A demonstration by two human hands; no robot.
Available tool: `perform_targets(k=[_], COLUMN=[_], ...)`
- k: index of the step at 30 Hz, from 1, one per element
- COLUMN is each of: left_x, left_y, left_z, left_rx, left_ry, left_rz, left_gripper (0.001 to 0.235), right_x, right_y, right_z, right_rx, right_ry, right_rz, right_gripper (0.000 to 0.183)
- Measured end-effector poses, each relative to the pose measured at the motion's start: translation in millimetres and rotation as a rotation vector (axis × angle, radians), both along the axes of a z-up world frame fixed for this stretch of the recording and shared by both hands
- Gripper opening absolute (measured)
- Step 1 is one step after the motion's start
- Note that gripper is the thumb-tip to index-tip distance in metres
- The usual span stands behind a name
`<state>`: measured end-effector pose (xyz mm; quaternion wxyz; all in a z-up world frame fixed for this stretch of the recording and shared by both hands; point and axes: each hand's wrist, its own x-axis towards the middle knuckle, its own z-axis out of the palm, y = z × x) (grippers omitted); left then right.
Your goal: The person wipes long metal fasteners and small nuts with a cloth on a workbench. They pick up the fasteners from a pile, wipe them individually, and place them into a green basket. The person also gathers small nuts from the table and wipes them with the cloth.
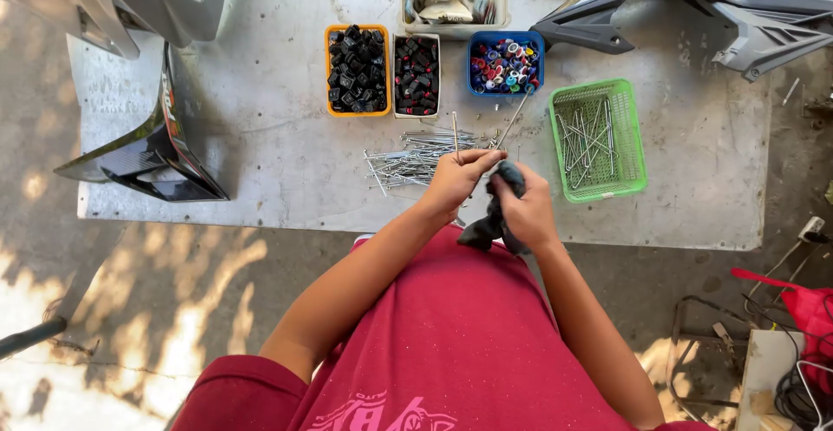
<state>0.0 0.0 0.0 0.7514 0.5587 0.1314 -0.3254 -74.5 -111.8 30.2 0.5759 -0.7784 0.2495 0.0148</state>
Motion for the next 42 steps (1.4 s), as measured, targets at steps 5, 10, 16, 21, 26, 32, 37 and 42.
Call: perform_targets(k=[5,10,16,21,26,32,37,42], left_x=[-25,-40,-37,-42,-58,-38,-22,-23], left_y=[-12,-45,-53,-38,-16,9,20,28], left_z=[-44,-97,-74,-80,-90,-94,-60,-52], left_rx=[0.162,0.215,0.280,0.229,0.160,0.111,0.134,0.246], left_ry=[0.062,0.114,0.247,0.422,0.289,0.205,0.123,-0.152], left_rz=[-0.016,-0.037,-0.246,-0.189,-0.078,0.164,0.143,-0.038], left_gripper=[0.015,0.013,0.031,0.032,0.031,0.018,0.013,0.008], right_x=[-12,-26,-61,-55,-88,-80,-27,-8], right_y=[-29,-56,-175,-282,-303,-175,-58,-9], right_z=[-23,-73,-233,-277,-303,-250,-77,-59], right_rx=[0.157,0.250,-0.121,-0.504,-0.533,-0.128,0.640,0.781], right_ry=[0.101,0.147,0.364,0.674,0.831,0.669,0.357,-0.106], right_rz=[0.091,0.080,-0.032,-0.058,-0.215,-0.288,-0.422,-0.141], right_gripper=[0.014,0.010,0.016,0.016,0.040,0.051,0.032,0.032])
